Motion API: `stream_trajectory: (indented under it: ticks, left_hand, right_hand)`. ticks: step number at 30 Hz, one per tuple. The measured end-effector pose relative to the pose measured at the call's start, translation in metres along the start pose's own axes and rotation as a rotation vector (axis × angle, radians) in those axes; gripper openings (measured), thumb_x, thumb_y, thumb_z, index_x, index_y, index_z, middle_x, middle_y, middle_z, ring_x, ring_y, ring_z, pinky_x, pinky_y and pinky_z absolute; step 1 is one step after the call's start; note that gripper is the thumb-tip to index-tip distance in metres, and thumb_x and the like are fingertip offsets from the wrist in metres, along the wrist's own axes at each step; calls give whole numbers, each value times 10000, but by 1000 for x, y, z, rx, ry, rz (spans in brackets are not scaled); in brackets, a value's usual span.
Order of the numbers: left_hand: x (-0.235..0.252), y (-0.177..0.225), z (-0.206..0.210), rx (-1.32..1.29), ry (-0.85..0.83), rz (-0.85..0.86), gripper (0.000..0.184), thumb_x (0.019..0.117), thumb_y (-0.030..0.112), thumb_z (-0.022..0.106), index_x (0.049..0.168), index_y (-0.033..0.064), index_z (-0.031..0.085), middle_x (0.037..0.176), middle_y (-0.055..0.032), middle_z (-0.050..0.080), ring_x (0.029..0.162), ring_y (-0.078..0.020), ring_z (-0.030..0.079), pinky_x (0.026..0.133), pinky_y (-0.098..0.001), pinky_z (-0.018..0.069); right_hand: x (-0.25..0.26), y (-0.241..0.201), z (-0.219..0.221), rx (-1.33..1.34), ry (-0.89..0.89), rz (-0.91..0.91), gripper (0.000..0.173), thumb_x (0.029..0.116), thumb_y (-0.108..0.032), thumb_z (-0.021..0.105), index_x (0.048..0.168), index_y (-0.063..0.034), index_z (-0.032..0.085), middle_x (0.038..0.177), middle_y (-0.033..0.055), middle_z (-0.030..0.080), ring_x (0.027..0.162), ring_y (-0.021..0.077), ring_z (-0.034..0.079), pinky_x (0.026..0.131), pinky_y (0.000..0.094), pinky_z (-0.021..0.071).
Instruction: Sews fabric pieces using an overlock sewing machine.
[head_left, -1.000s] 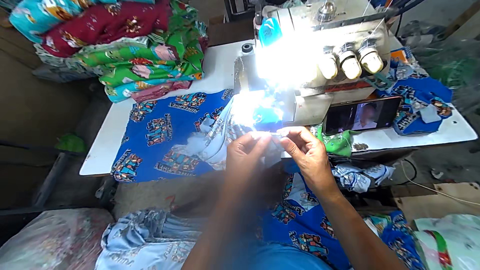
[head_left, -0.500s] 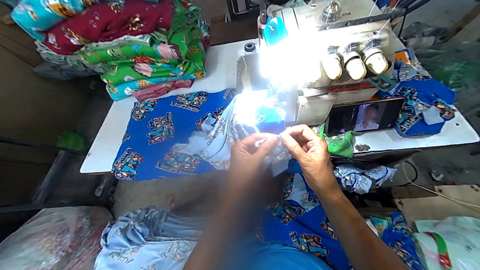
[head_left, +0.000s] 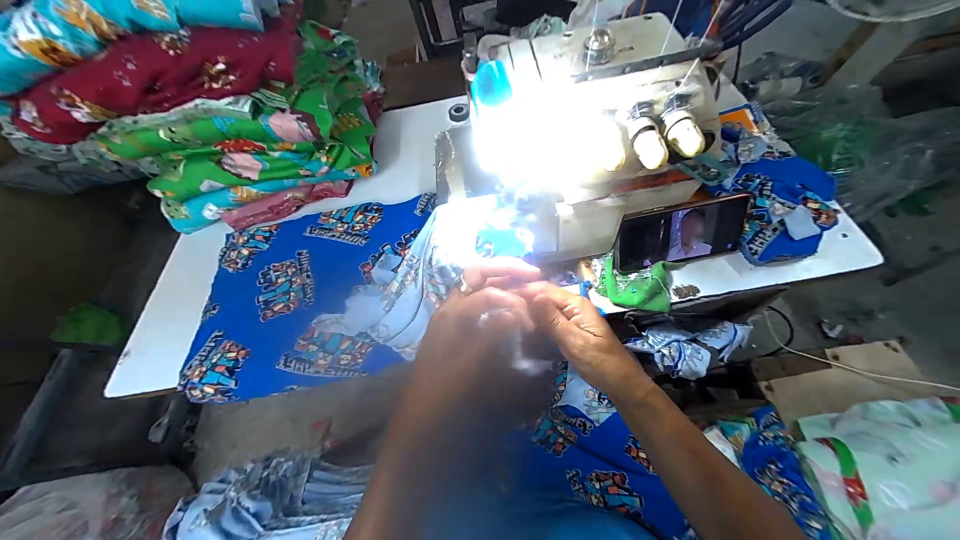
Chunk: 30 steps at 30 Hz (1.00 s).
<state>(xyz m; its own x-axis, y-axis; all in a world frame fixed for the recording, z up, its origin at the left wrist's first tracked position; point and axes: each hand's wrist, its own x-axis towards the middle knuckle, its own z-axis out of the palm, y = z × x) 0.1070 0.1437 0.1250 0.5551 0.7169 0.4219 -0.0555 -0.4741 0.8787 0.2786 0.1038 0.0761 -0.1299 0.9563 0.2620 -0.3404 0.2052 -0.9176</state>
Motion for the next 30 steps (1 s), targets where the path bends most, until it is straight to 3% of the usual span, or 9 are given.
stream_trajectory:
  ticks: [5, 8, 10, 12, 17, 21, 24, 28, 30]
  left_hand:
    - [-2, 1, -2, -28, 13, 7, 205, 1020, 322, 601, 858, 227, 685, 1380, 120, 589, 1320, -78, 534, 1079, -272, 494]
    - [-6, 0, -2, -83, 76, -8, 165, 1025, 320, 607, 1063, 245, 749, 1352, 129, 599, 1230, -49, 580, 1009, -236, 521]
    - [-10, -5, 1, -99, 168, -103, 216, 1036, 203, 583, 1192, 248, 725, 1253, 133, 637, 1095, -11, 619, 911, -203, 547]
    - [-14, -10, 5, -112, 262, -215, 270, 983, 88, 600, 1176, 223, 734, 1178, 107, 698, 1032, -19, 658, 876, -220, 567]
    - [-19, -8, 13, -135, 215, -213, 247, 925, 108, 690, 1148, 183, 765, 1092, 99, 717, 943, -2, 671, 820, -194, 578]
    - [-17, -6, 9, -51, 264, -171, 122, 818, 238, 791, 849, 298, 690, 894, 191, 646, 854, 66, 618, 752, -134, 541]
    - [-26, -11, 2, -296, 145, -116, 162, 896, 507, 712, 938, 352, 736, 928, 215, 695, 888, 95, 637, 780, -120, 535]
    - [-38, -9, 5, -832, -251, -301, 397, 978, 533, 581, 1058, 183, 752, 784, 81, 737, 588, 39, 654, 508, -120, 532]
    - [-43, -11, 6, -947, -450, -400, 503, 1002, 589, 492, 1132, 166, 732, 815, 57, 749, 601, 8, 678, 511, -149, 554]
  right_hand:
    - [-2, -8, 15, 134, 71, -54, 130, 919, 45, 670, 1034, 2, 713, 968, 8, 727, 895, 33, 684, 869, 221, 579]
    - [-3, -13, 16, -45, 151, -188, 119, 901, 57, 696, 1008, 14, 722, 949, 33, 712, 861, 52, 687, 818, 215, 598]
    - [-1, -19, 15, -236, 202, -290, 125, 913, 36, 690, 1028, 14, 734, 950, 34, 714, 855, 45, 683, 791, 195, 592]
    - [1, -20, 15, -398, 260, -383, 103, 912, 1, 708, 1013, -7, 728, 954, 22, 725, 875, 34, 687, 796, 190, 586]
    - [6, -15, 16, -583, 344, -494, 158, 812, -109, 833, 876, -84, 691, 958, 15, 623, 991, 85, 611, 863, 209, 525]
    - [6, -22, 13, -373, 222, -386, 116, 865, -107, 775, 881, -103, 661, 964, -7, 645, 988, 64, 628, 843, 207, 546]
    - [5, -30, 5, -37, 23, -258, 63, 986, -167, 647, 1016, -159, 593, 921, -56, 634, 873, 3, 630, 789, 180, 552]
    - [7, -41, -7, 171, -178, -137, 160, 1036, -195, 593, 1194, -188, 573, 877, -42, 675, 804, 10, 671, 762, 198, 583]
    - [8, -46, -12, 211, -243, -118, 169, 1029, -191, 604, 1198, -197, 606, 904, -54, 689, 819, -2, 672, 766, 189, 581]
